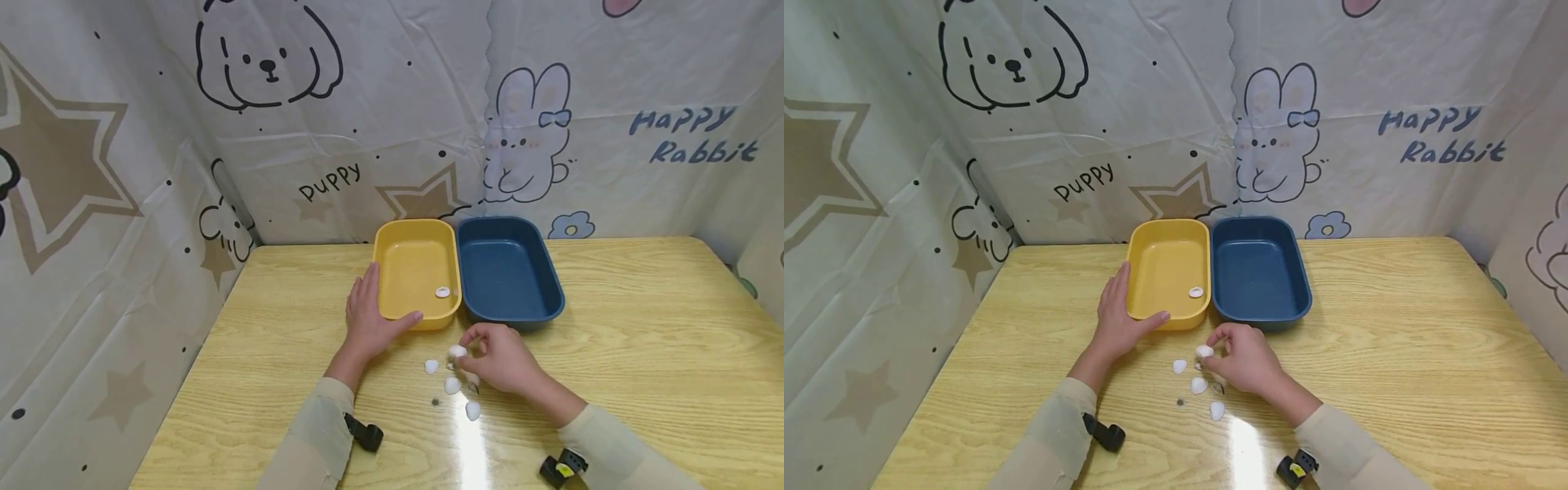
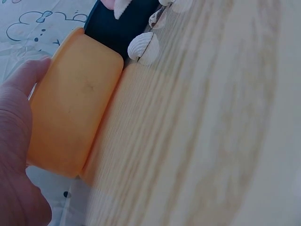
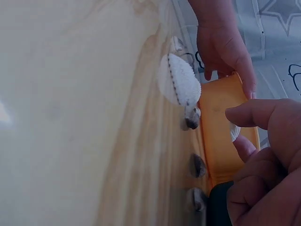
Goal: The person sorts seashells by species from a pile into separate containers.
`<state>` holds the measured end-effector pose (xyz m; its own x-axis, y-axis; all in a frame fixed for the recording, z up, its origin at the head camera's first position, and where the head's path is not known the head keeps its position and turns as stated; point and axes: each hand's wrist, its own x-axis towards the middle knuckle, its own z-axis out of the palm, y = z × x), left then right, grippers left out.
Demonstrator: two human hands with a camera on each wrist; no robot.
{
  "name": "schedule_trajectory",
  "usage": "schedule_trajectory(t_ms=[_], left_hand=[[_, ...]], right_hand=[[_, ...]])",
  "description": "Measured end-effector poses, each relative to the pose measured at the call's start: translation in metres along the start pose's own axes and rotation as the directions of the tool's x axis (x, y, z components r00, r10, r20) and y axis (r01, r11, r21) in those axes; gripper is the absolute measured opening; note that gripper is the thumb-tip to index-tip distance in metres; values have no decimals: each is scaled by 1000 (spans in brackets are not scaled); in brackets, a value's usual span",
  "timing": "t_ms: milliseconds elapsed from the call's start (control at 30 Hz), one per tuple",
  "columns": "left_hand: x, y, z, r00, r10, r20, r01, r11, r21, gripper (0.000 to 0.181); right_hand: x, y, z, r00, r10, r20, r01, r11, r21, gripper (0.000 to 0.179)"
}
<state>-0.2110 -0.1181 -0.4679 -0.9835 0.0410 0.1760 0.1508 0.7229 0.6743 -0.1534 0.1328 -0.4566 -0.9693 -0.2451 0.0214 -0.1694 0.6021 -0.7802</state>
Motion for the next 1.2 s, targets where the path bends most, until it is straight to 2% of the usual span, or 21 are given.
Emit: schedule_trajectory(t_ms=[400,633,800,1200], left_hand=[[1,1,-2,1000,-8,11,8,1000,3,124],[1,2,-2,1000,-2,6,2,1000,-1,124],[1,2,-2,1000,3,6,-3,1000,-2,125],[1,0,-1,1000,28,-4,-28,1000,-11,125]], right_hand=[[2,-17,-11,999,-47,-12,48,999,25,22],[5,-31,-18,995,-86,-45,87,995,44,21],[10,-42,-26,989,-120,-83,123,992,30,20],[27,-66,-33,983,-142,-115,148,988,41,22]])
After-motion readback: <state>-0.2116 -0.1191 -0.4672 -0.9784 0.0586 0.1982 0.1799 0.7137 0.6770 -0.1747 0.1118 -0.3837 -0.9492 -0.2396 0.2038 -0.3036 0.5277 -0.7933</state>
